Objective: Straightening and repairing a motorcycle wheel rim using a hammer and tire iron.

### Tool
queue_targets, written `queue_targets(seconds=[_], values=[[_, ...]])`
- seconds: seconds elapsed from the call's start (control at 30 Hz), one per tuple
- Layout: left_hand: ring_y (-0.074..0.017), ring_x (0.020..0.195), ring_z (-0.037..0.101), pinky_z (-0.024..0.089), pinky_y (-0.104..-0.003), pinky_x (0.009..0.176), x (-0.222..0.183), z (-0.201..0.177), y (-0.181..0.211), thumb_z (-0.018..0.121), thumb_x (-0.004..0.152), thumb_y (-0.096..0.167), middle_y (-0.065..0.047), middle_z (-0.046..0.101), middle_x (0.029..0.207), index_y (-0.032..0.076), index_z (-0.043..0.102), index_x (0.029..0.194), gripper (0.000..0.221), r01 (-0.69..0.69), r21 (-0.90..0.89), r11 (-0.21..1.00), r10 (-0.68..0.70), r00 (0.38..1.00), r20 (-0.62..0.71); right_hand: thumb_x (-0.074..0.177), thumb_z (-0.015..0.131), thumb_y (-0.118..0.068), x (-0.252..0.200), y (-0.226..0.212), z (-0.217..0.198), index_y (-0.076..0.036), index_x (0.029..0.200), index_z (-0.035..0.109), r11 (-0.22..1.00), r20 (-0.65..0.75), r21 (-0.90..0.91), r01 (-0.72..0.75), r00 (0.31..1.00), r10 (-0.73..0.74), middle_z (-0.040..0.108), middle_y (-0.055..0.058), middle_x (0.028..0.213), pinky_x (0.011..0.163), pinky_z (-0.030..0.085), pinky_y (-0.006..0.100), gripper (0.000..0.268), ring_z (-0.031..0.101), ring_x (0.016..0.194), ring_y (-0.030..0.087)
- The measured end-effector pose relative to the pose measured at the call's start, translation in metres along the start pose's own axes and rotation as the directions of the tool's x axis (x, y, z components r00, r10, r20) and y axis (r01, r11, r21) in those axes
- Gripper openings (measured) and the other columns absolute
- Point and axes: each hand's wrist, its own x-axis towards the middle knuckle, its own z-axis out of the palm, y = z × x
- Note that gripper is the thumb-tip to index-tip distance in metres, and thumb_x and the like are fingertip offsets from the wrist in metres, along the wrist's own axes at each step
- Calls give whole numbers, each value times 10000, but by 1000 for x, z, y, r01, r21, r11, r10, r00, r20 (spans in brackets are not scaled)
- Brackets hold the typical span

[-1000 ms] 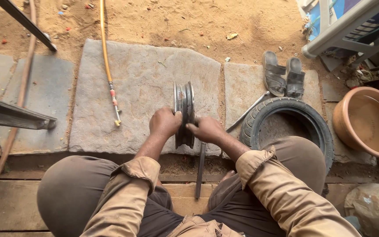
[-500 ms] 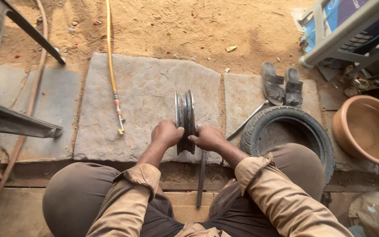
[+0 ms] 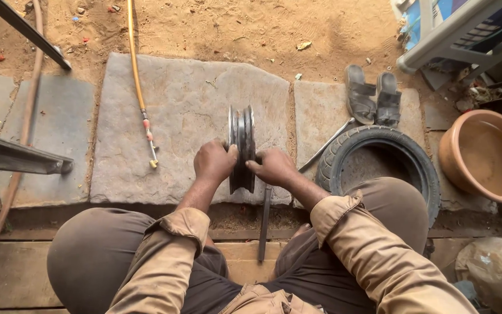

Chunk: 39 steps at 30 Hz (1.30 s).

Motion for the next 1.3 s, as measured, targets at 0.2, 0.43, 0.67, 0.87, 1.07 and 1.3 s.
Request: queue_targets(seconds=[0.2, 0.43, 0.67, 0.87, 1.07, 1.3], values=[[-259, 799, 739, 585, -443, 770, -2, -4, 2, 671, 924, 367, -130, 760, 853, 74, 767, 965, 311, 16, 3, 1000, -17, 999, 46, 910, 709, -435, 5, 10, 14, -113, 1042, 804, 994, 30, -92, 54, 998, -52, 757, 107, 887, 845, 564, 442, 360, 708, 833, 248], [-209, 819, 704, 582, -421, 769, 4, 11, -15, 731, 883, 388, -93, 728, 895, 100, 729, 1052, 334, 27, 209, 978, -79, 966, 246, 963, 664, -425, 16, 15, 19, -99, 1065, 783, 1000, -10, 18, 14, 1000, -14, 763, 90, 829, 777, 600, 397, 362, 726, 758, 187], [-212, 808, 739, 589, -412, 776, -2, -11, 5, 681, 893, 367, -82, 759, 860, 115, 772, 966, 278, 60, 117, 991, -83, 976, 201, 961, 648, -406, 15, 17, 12, -76, 1065, 768, 988, -152, 153, 24, 988, -1, 758, 77, 840, 773, 604, 399, 366, 724, 752, 186], [-243, 804, 735, 576, -417, 792, -3, -12, 9, 666, 857, 358, -110, 763, 844, 104, 778, 885, 279, 62, -2, 998, -62, 995, 83, 977, 647, -400, 12, 12, 3, -68, 1118, 734, 996, -3, 79, -52, 999, 53, 749, 77, 883, 779, 590, 381, 370, 710, 787, 167], [-255, 833, 745, 583, -439, 778, 4, 4, -3, 664, 851, 374, -115, 757, 867, 99, 741, 969, 309, 40, 33, 999, -44, 991, 126, 913, 683, -416, 13, 17, 12, -117, 1115, 766, 997, 33, -21, -79, 996, 80, 770, 92, 902, 799, 591, 413, 370, 732, 842, 224], [-356, 1076, 716, 574, -463, 918, 14, 24, -23, 680, 817, 502, -182, 752, 1115, 103, 804, 1054, 480, -71, 293, 954, -13, 961, 278, 838, 715, -460, 38, 35, 34, -138, 1096, 778, 996, -232, -4, 89, 969, -88, 757, 158, 1016, 877, 564, 461, 417, 718, 972, 356]])
